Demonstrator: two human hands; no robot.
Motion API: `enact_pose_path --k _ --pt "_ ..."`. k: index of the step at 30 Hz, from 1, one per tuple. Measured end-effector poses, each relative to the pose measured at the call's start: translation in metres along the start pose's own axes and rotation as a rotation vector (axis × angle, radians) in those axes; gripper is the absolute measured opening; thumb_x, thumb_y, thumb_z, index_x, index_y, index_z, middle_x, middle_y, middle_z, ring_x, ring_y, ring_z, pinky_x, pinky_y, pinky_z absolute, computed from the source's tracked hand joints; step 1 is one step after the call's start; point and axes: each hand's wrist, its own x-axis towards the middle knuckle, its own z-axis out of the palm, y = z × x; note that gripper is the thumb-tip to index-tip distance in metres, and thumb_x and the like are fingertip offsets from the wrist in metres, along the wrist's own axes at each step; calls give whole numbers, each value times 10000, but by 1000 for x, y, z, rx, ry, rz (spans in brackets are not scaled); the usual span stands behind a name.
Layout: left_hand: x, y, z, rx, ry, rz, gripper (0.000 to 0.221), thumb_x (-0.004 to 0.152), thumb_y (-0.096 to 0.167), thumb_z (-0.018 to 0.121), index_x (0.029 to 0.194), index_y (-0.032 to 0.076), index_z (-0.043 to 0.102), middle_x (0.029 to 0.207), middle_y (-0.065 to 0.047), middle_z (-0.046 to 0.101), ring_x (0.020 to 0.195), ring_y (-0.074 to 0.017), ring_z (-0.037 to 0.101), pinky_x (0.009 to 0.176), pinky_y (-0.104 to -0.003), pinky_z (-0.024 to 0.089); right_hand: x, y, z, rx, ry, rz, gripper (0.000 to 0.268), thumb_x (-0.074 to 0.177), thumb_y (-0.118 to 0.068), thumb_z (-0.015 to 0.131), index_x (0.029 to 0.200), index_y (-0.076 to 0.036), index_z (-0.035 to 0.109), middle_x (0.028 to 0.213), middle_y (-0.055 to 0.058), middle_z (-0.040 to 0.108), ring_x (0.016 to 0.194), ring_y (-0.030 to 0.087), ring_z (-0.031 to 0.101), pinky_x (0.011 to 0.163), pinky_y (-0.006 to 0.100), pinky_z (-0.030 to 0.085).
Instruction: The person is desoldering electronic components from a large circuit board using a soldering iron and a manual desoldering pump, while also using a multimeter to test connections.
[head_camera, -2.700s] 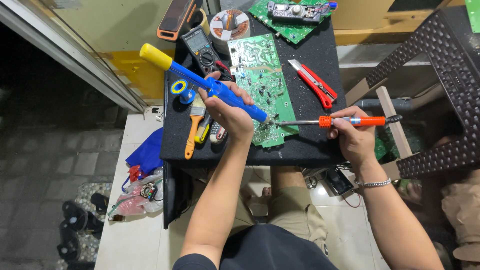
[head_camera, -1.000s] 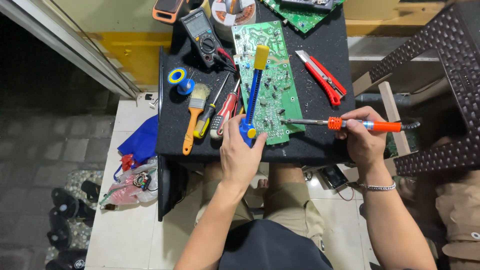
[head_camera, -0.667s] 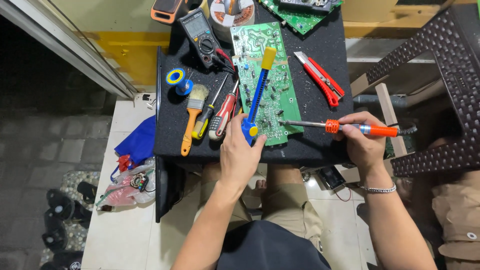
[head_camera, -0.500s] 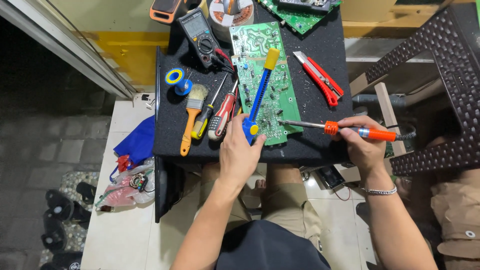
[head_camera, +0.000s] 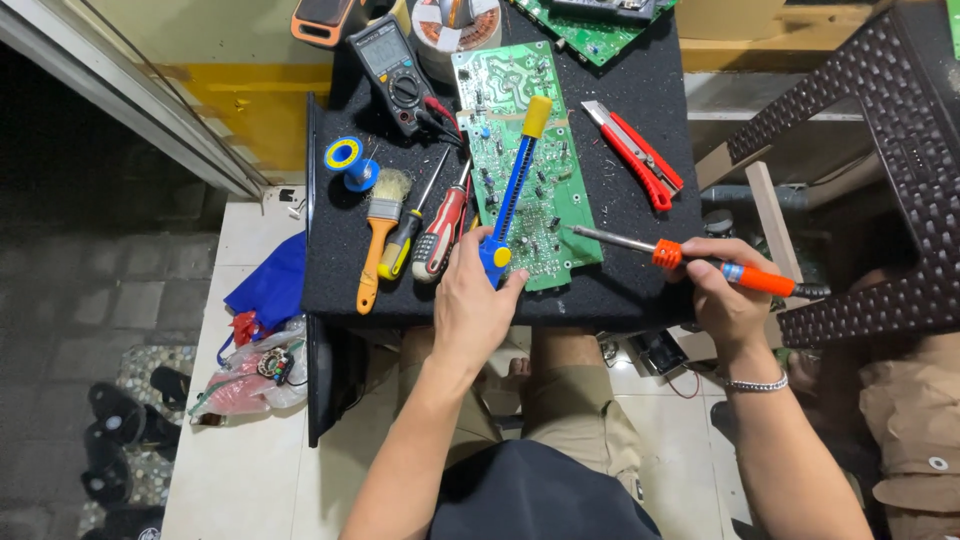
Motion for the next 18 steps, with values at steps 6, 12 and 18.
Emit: enact_pose_path --k 6,12,18 --pt "0 -1 0 14 -4 -10 639 829 205 780 1389 87 496 1279 -224 609 1173 -511 625 958 -595 512 -3 8 -4 6 1 39 219 853 -85 758 964 99 719 874 195 702 753 144 663 717 276 550" --pt "1 -6 3 3 24 11 640 811 212 793 1370 79 511 1255 -227 625 1155 -506 634 951 -581 512 1 8 -5 37 -3 75 220 831 -89 765 935 96 710 832 198 690 646 138 641 569 266 530" --pt "-13 -4 1 -7 227 136 465 920 248 733 1304 45 568 1127 -243 629 1069 -511 657 889 -558 537 11 15 -6 238 81 80 290 949 -163 672 1013 117 633 743 174 619 557 151 611 532 263 547"
